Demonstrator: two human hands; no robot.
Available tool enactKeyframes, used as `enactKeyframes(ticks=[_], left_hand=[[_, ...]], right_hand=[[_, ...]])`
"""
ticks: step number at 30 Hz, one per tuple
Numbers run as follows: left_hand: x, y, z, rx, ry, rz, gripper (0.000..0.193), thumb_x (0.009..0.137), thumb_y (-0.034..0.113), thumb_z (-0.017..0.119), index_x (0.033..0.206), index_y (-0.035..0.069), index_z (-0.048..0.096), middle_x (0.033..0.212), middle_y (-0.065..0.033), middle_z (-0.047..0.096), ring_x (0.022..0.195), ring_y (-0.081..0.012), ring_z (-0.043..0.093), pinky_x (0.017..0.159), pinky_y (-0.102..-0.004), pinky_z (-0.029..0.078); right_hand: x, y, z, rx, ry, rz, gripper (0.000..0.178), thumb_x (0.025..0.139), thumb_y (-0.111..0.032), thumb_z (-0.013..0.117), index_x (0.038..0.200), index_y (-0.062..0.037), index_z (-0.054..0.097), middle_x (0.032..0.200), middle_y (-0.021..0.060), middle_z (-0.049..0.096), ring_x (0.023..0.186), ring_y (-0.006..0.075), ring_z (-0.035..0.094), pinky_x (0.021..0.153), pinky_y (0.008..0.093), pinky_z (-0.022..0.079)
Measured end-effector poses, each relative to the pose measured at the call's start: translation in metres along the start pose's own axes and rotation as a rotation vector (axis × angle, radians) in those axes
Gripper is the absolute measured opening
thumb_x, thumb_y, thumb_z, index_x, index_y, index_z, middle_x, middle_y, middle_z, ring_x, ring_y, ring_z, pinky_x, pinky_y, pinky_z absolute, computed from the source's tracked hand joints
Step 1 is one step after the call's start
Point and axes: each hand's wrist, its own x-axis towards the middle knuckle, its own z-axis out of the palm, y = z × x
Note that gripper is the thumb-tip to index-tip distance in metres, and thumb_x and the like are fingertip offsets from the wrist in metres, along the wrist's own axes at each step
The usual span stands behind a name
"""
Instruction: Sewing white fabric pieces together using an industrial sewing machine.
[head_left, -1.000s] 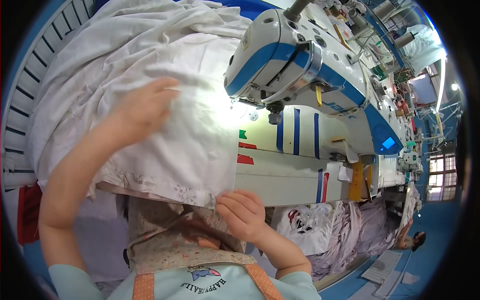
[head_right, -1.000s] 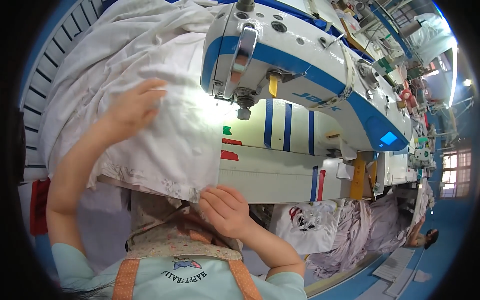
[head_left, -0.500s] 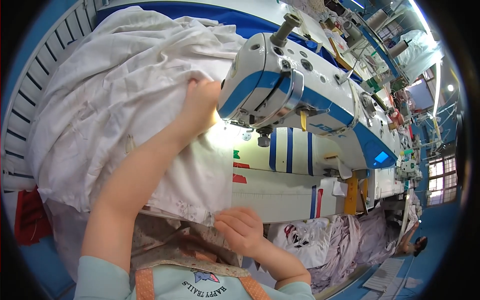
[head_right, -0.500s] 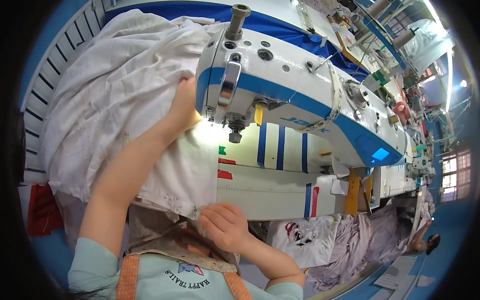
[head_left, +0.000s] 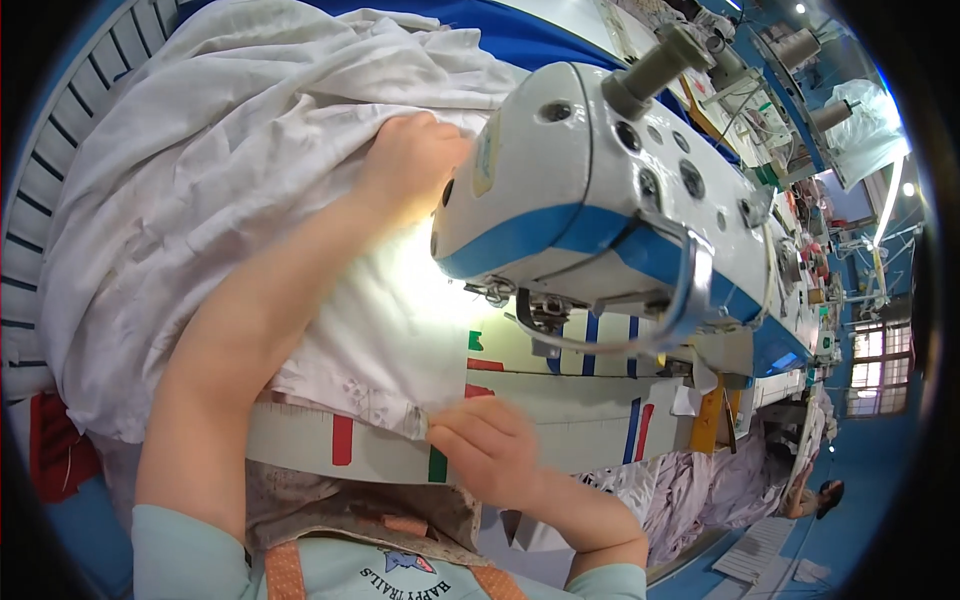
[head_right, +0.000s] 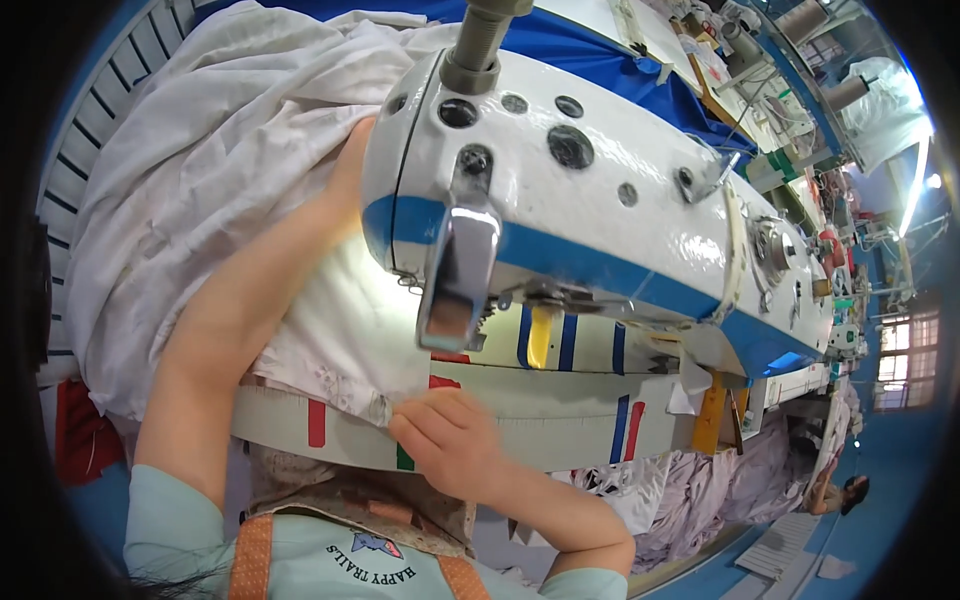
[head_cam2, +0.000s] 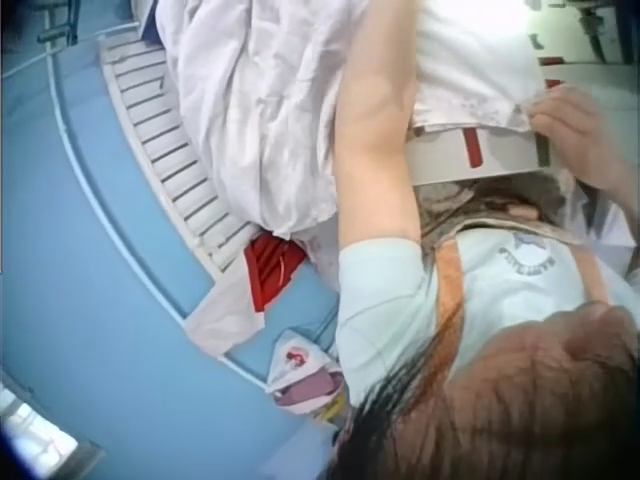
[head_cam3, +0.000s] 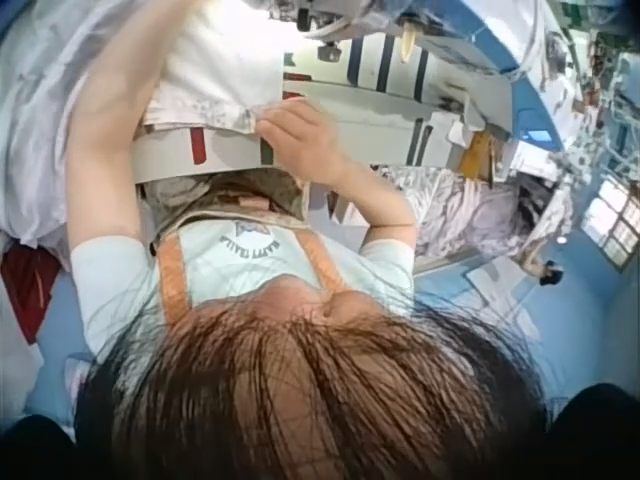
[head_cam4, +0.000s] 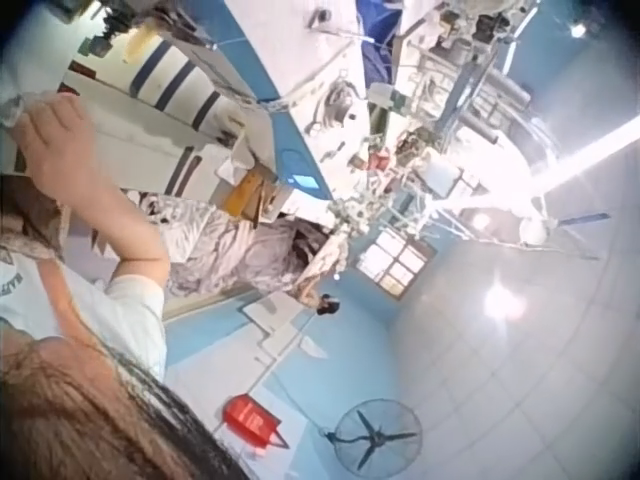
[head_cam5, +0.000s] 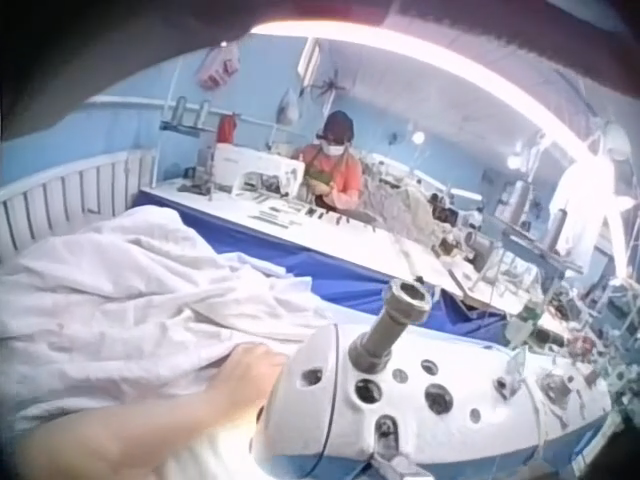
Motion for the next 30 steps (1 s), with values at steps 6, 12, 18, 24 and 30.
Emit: enactKeyframes(ticks=[6, 12, 18, 24, 30], left_hand=[[0.026, -0.023, 0.002, 0.184, -0.009, 0.022, 0.013, 0.069, 0.02, 0.071, 0.074, 0.01, 0.064, 0.078, -0.0016, 0.062, 0.082, -0.0247, 0.058, 0.071, -0.0393, 0.047], [0.043, -0.051, 0.005, 0.257, 0.064, 0.089, 0.011, 0.074, 0.019, 0.071, 0.08, 0.011, 0.065, 0.081, -0.0008, 0.062, 0.085, -0.0246, 0.057, 0.073, -0.0384, 0.048], [0.059, -0.074, 0.009, 0.294, -0.017, 0.013, 0.012, 0.073, 0.019, 0.071, 0.081, 0.012, 0.065, 0.081, -0.0009, 0.062, 0.086, -0.0248, 0.058, 0.074, -0.0383, 0.048], [0.06, -0.077, 0.01, 0.281, -0.013, 0.038, 0.012, 0.074, 0.019, 0.071, 0.081, 0.012, 0.065, 0.082, -0.0019, 0.063, 0.086, -0.0258, 0.058, 0.075, -0.0391, 0.048], [0.06, -0.075, 0.006, 0.264, -0.029, 0.015, 0.011, 0.075, 0.019, 0.07, 0.081, 0.011, 0.065, 0.082, -0.0029, 0.063, 0.087, -0.0265, 0.059, 0.076, -0.0398, 0.048]], right_hand=[[0.02, 0.027, -0.006, -0.029, -0.185, 0.066, 0.026, 0.064, -0.009, 0.062, 0.089, -0.0043, 0.064, 0.093, 0.0057, 0.065, 0.083, 0.0221, 0.062, 0.074, 0.0337, 0.051], [0.036, 0.062, -0.001, -0.083, -0.165, -0.092, 0.018, 0.073, -0.003, 0.062, 0.091, -0.0019, 0.064, 0.097, 0.0091, 0.064, 0.086, 0.024, 0.062, 0.078, 0.0337, 0.05], [0.065, 0.06, 0.0, -0.162, -0.42, 0.451, 0.011, 0.083, -0.005, 0.054, 0.087, -0.0054, 0.064, 0.087, 0.013, 0.064, 0.08, 0.0262, 0.063, 0.072, 0.0338, 0.05], [0.063, 0.059, 0.0, -0.266, -0.517, 0.438, 0.015, 0.084, -0.005, 0.054, 0.094, -0.0057, 0.064, 0.09, 0.0132, 0.065, 0.085, 0.0255, 0.064, 0.076, 0.0331, 0.05], [0.055, 0.055, 0.012, -0.053, -0.285, 0.605, 0.016, 0.083, -0.004, 0.054, 0.096, -0.0073, 0.064, 0.092, 0.0124, 0.064, 0.085, 0.0267, 0.064, 0.076, 0.0322, 0.05]])
